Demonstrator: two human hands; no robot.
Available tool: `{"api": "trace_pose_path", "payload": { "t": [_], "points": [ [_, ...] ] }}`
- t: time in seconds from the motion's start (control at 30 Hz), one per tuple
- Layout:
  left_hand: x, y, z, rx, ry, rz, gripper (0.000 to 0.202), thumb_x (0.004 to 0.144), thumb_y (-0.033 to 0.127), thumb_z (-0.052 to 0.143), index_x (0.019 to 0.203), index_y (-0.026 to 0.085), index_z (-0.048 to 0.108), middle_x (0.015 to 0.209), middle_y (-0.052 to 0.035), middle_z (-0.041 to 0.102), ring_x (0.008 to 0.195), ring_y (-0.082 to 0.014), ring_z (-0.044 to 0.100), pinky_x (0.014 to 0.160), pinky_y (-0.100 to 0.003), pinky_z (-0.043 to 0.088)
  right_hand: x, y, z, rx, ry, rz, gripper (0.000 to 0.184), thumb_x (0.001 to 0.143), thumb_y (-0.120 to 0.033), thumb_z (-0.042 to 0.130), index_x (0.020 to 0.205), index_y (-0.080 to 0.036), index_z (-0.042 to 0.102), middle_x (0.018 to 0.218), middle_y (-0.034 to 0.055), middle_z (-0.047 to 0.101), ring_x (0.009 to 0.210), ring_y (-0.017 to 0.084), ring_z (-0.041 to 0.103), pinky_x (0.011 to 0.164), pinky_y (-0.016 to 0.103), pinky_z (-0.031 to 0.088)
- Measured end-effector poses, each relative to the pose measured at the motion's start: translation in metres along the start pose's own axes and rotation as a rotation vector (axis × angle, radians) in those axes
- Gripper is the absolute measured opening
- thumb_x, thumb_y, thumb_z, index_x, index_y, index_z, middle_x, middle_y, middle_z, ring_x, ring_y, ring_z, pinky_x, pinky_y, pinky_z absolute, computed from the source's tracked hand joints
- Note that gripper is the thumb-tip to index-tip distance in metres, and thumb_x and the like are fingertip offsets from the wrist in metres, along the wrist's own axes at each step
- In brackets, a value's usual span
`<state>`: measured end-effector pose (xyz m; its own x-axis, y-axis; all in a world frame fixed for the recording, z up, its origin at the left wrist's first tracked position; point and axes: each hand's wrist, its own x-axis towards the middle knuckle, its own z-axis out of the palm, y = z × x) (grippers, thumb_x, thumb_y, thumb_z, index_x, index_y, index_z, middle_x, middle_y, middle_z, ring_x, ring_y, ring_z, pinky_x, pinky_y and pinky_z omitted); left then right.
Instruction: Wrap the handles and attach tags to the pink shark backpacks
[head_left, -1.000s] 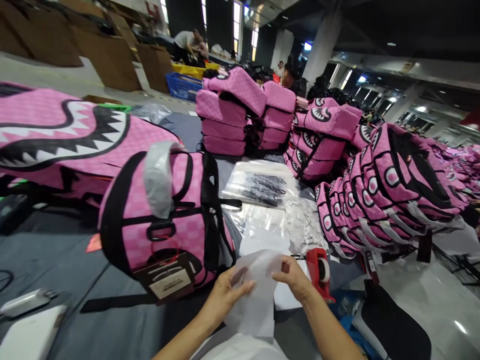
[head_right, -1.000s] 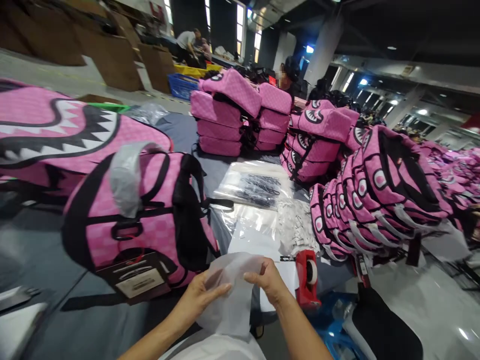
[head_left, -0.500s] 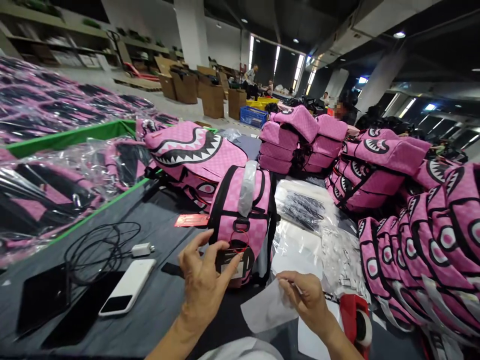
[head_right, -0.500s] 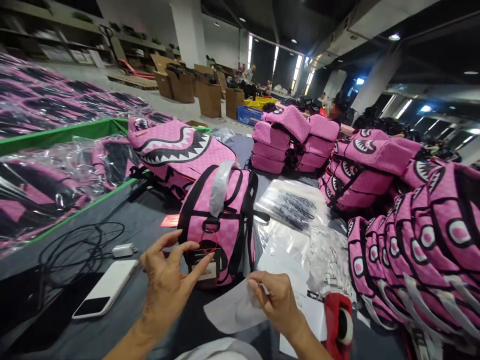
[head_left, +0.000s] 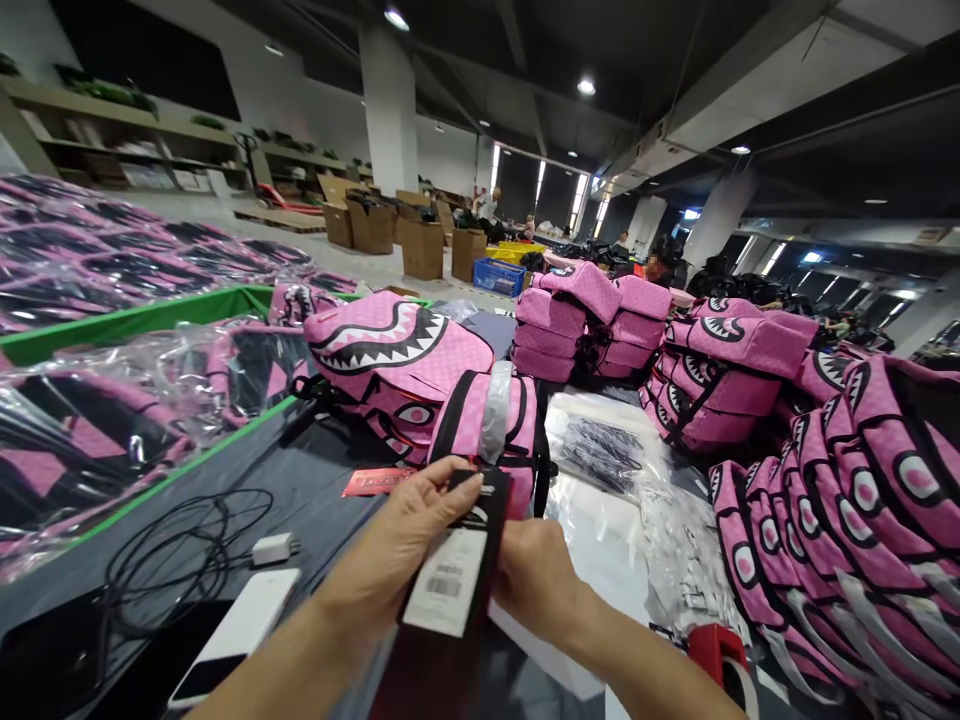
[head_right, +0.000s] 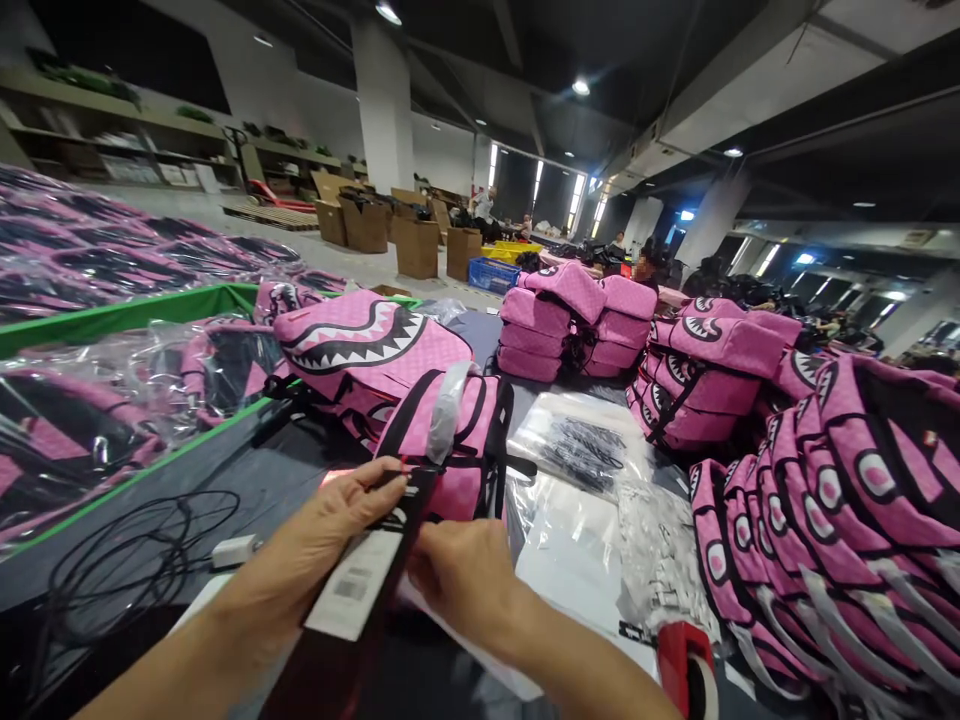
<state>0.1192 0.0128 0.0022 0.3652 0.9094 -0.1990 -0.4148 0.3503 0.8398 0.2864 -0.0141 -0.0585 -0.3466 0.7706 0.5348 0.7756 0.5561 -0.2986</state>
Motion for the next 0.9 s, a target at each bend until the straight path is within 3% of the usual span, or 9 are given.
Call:
{"api": "trace_pose_path", "payload": {
  "t": [0.1,0.17,0.3,0.4,0.5,0.6,0.7,0.8,0.9],
  "points": [
    [-0.004,-0.024,0.001,0.144,-0.064,0.15,0.051,0.063,0.056,0.089,0.087,0.021,0.062,0.063,0.0044,0.064,0.048,-0.0092,0.055,0.047,-0.018,0.049,0.021,0.007,0.001,-0.246,0.272,-0.07,0.024,0.09,-0.017,0.059,0.066,-0.02,0.061,0.057,-0.0017,0.065,0.047,0.011,0.055,0.051,0.029,0.027],
    [-0.006,-0.048,-0.01,0.338,-0.03,0.323,0.039,0.078,0.056,0.078,0.09,0.021,0.067,0.069,0.0026,0.067,0.057,-0.0109,0.06,0.054,-0.018,0.051,0.026,0.013,-0.006,-0.31,0.382,-0.076,0.03,0.094,-0.015,0.053,0.065,-0.02,0.059,0.056,-0.0012,0.062,0.05,0.012,0.055,0.054,0.029,0.029],
    [-0.002,-0.093,-0.037,0.662,0.055,0.553,0.025,0.091,0.047,0.064,0.099,0.025,0.074,0.079,0.002,0.074,0.068,-0.0138,0.068,0.066,-0.018,0.056,0.021,0.021,-0.014,-0.227,0.423,-0.06,0.03,0.096,-0.018,0.05,0.067,-0.02,0.058,0.059,-0.0012,0.062,0.053,0.012,0.057,0.055,0.026,0.034],
    [0.002,-0.108,-0.051,0.761,0.074,0.681,0.02,0.095,0.041,0.061,0.103,0.028,0.075,0.088,0.0023,0.078,0.075,-0.0144,0.073,0.072,-0.017,0.058,0.017,0.024,-0.014,-0.121,0.382,0.039,0.022,0.095,-0.019,0.054,0.074,-0.019,0.06,0.061,-0.0028,0.062,0.05,0.009,0.056,0.054,0.022,0.036],
    [0.006,-0.104,-0.059,0.903,0.079,0.946,0.019,0.097,0.034,0.06,0.107,0.03,0.075,0.094,0.0016,0.078,0.086,-0.0147,0.074,0.085,-0.019,0.058,0.02,0.024,-0.012,-0.088,0.359,0.062,0.022,0.095,-0.021,0.055,0.073,-0.019,0.059,0.058,-0.0039,0.06,0.047,0.008,0.054,0.051,0.022,0.035],
    [0.015,-0.087,-0.061,0.974,0.299,1.111,0.022,0.1,0.036,0.056,0.112,0.034,0.074,0.098,-0.0001,0.071,0.089,-0.0142,0.072,0.082,-0.021,0.06,0.025,0.025,-0.011,-0.113,0.38,0.043,0.024,0.098,-0.023,0.053,0.075,-0.019,0.059,0.059,-0.0036,0.062,0.046,0.009,0.056,0.051,0.022,0.035],
    [0.032,-0.066,-0.059,0.995,0.504,1.044,0.033,0.096,0.049,0.059,0.122,0.032,0.069,0.111,-0.0045,0.062,0.099,-0.0201,0.069,0.071,-0.026,0.062,0.028,0.025,-0.009,-0.156,0.422,0.022,0.025,0.099,-0.023,0.052,0.075,-0.019,0.058,0.057,-0.004,0.061,0.044,0.009,0.056,0.05,0.022,0.035],
    [0.049,-0.052,-0.054,1.022,0.456,0.964,0.039,0.092,0.055,0.061,0.121,0.029,0.065,0.116,-0.0063,0.057,0.105,-0.0249,0.066,0.083,-0.039,0.063,0.027,0.026,-0.007,-0.2,0.44,-0.01,0.026,0.099,-0.022,0.051,0.074,-0.019,0.058,0.054,-0.0046,0.059,0.042,0.008,0.054,0.05,0.022,0.034],
    [0.057,-0.043,-0.049,1.051,0.389,0.885,0.027,0.091,0.048,0.063,0.108,0.027,0.065,0.114,-0.0061,0.055,0.106,-0.026,0.064,0.092,-0.045,0.059,0.026,0.028,-0.006,-0.241,0.457,-0.017,0.028,0.1,-0.022,0.048,0.073,-0.019,0.058,0.054,-0.004,0.058,0.043,0.009,0.055,0.051,0.024,0.033]
  ]
}}
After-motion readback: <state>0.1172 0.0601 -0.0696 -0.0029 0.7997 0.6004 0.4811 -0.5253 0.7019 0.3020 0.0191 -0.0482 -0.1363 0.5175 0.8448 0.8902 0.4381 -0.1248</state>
